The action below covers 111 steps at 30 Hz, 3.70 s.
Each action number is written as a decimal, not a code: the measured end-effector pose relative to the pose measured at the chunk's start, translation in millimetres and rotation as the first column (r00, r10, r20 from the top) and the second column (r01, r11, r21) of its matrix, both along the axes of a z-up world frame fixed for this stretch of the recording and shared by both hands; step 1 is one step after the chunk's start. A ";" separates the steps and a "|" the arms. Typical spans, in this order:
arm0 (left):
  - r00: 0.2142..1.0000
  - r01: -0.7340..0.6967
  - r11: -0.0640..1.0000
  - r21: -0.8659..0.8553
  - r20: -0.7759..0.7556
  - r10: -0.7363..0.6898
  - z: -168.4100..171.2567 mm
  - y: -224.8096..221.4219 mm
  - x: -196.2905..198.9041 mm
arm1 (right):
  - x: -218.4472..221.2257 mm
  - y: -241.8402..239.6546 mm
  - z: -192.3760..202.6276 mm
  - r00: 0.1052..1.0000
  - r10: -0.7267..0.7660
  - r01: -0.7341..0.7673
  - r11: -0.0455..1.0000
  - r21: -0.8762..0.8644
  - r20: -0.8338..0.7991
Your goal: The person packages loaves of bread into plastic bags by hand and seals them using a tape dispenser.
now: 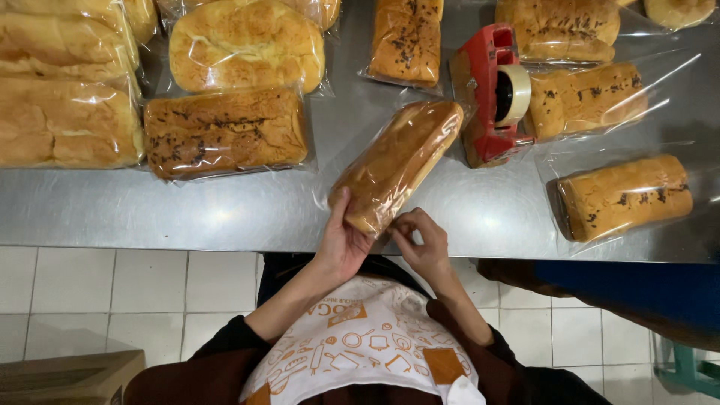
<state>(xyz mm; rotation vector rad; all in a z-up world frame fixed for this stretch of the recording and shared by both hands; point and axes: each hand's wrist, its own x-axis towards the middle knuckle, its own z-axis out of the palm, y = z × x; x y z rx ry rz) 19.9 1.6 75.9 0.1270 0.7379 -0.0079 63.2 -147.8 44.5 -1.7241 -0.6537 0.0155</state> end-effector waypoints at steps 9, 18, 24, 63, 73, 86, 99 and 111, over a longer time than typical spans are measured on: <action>0.999 0.040 0.995 0.092 0.029 -0.043 -34.1 -3.7 -5.1 | 21.8 28.1 57.7 0.843 0.245 -0.074 0.935 -0.348 0.479; 0.948 0.164 0.361 0.918 -0.045 -0.315 0.2 34.7 -48.8 | 158.8 -52.7 74.2 0.740 -0.150 0.364 0.909 -0.202 0.655; 0.860 0.144 -0.034 0.989 -0.142 -0.489 41.2 75.2 -28.9 | 176.9 -84.3 59.8 0.870 -0.425 0.320 0.872 -0.371 -0.248; 0.493 -0.031 -0.665 0.746 -0.568 -0.659 130.3 77.2 2.2 | 72.9 0.4 60.9 0.830 0.537 -0.556 0.814 -0.166 -0.147; 0.530 -0.244 -0.301 0.922 -0.133 -0.838 155.6 85.8 32.4 | 46.0 27.8 92.3 0.898 0.433 -0.440 0.881 -0.174 -0.080; 0.763 -0.301 -0.236 0.924 0.085 -0.641 111.9 84.1 36.3 | 10.1 63.9 87.1 0.996 -0.009 0.042 0.924 -0.380 0.089; 0.816 -0.523 -0.644 0.558 0.110 -0.567 149.4 70.2 23.2 | -4.9 66.8 118.7 0.984 -0.067 0.094 0.983 -0.160 0.166; 0.826 -0.560 -0.692 0.455 0.248 -0.505 132.7 56.6 40.4 | 126.2 -79.4 75.8 0.786 -0.401 0.578 0.746 -0.330 0.470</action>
